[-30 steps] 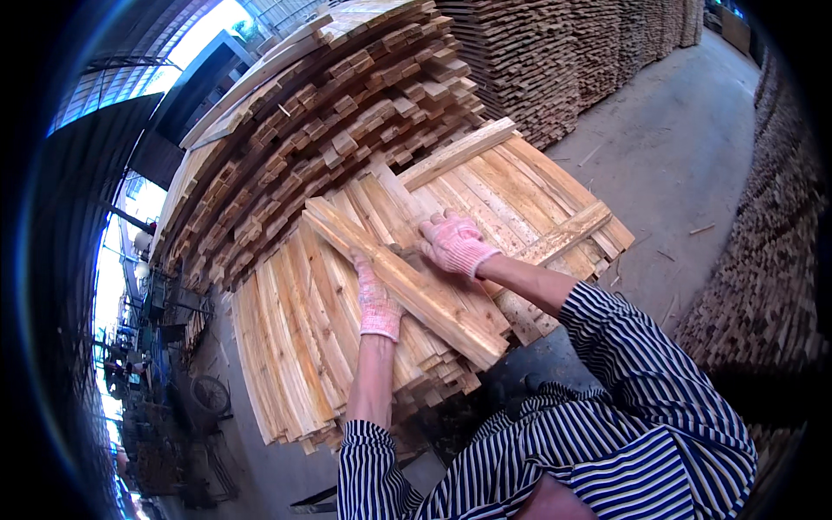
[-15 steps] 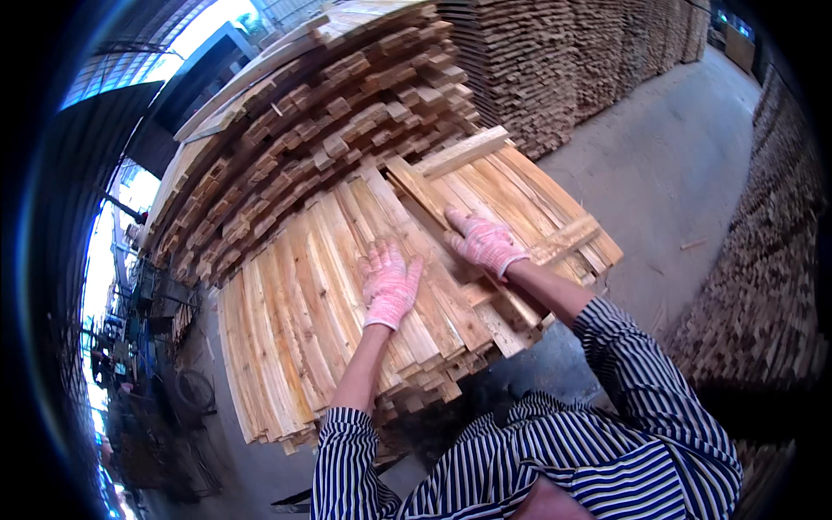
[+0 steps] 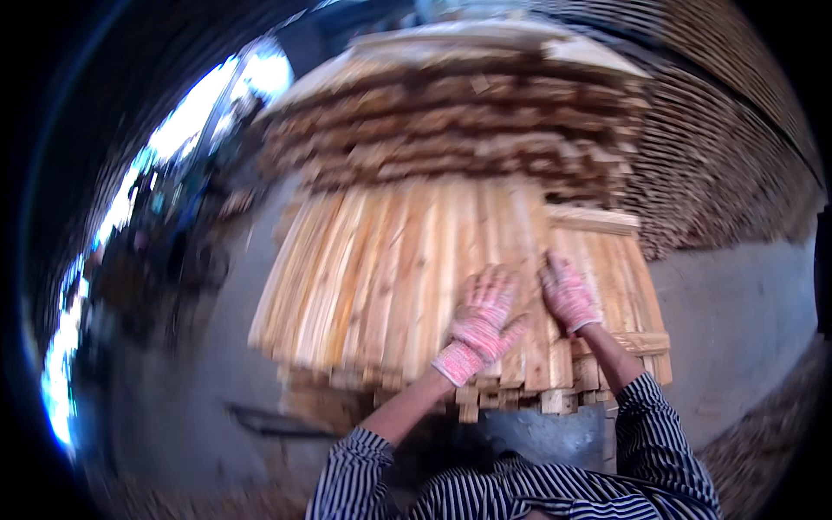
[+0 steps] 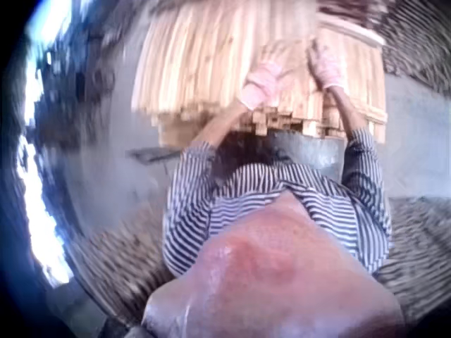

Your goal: The person repeatedly picks up small wooden planks from a large pile and places them onto a growing stack. They use both hands to handle the planks, aligning them as they build the stack higher. The task continues throughout the clip with the person moving between the source pile and the stack.

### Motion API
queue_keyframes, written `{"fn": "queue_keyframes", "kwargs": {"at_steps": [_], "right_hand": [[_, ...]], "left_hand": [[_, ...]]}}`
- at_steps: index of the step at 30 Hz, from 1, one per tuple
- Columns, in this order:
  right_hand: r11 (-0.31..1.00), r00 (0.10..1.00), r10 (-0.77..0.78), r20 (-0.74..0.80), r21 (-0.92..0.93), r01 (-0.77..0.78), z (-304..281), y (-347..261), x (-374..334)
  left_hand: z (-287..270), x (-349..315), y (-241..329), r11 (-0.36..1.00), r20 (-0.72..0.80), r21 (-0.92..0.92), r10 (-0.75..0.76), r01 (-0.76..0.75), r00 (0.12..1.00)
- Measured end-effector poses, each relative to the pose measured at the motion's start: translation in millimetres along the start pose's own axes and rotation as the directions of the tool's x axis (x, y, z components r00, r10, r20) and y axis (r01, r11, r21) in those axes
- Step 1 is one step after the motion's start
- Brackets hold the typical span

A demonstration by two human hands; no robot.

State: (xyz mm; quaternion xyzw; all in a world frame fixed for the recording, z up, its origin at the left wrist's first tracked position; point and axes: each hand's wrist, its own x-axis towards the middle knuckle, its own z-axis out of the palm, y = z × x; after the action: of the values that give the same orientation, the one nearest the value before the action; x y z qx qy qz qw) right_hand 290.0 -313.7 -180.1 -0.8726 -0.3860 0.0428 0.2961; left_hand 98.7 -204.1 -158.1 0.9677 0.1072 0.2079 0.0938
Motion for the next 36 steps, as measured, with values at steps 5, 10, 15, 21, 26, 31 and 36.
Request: {"fn": "queue_keyframes", "kwargs": {"at_steps": [5,10,15,21,26,31,36], "right_hand": [[0.984,0.979,-0.166,-0.119,-0.085,0.156,-4.6,12.3,-4.0],[0.980,0.980,-0.191,-0.059,-0.064,0.188,9.1,21.0,-1.0],[0.874,0.960,-0.280,-0.031,-0.422,0.241,7.0,26.4,21.6],[0.867,0.908,-0.341,-0.242,-0.456,0.204,0.8,-147.2,-34.7],[0.668,0.671,-0.713,-0.205,0.094,0.738,69.2,-318.0,-146.8],[0.717,0.419,-0.689,0.591,0.473,0.512,211.9,-410.7,-195.2],[0.842,0.185,-0.480,0.857,0.392,0.372,379.7,-391.0,-226.0]], "left_hand": [[-63.3,-129.3,20.0,0.906,-0.240,-0.418,-0.047,-0.060,0.970],[-49.4,-294.9,-2.0,0.747,-0.123,-0.449,-0.595,0.490,0.794],[15.6,-472.0,-47.6,0.236,0.029,-0.403,-0.962,0.884,0.271],[17.5,-611.6,-118.3,-0.274,0.286,-0.427,-0.945,0.861,-0.159],[-7.4,-666.0,-207.7,-0.473,0.360,-0.499,-0.875,0.726,-0.323],[14.2,-698.1,-301.6,-0.514,0.396,-0.537,-0.853,0.669,-0.338],[23.7,-692.4,-344.2,-0.551,0.410,-0.545,-0.833,0.632,-0.372]]}}
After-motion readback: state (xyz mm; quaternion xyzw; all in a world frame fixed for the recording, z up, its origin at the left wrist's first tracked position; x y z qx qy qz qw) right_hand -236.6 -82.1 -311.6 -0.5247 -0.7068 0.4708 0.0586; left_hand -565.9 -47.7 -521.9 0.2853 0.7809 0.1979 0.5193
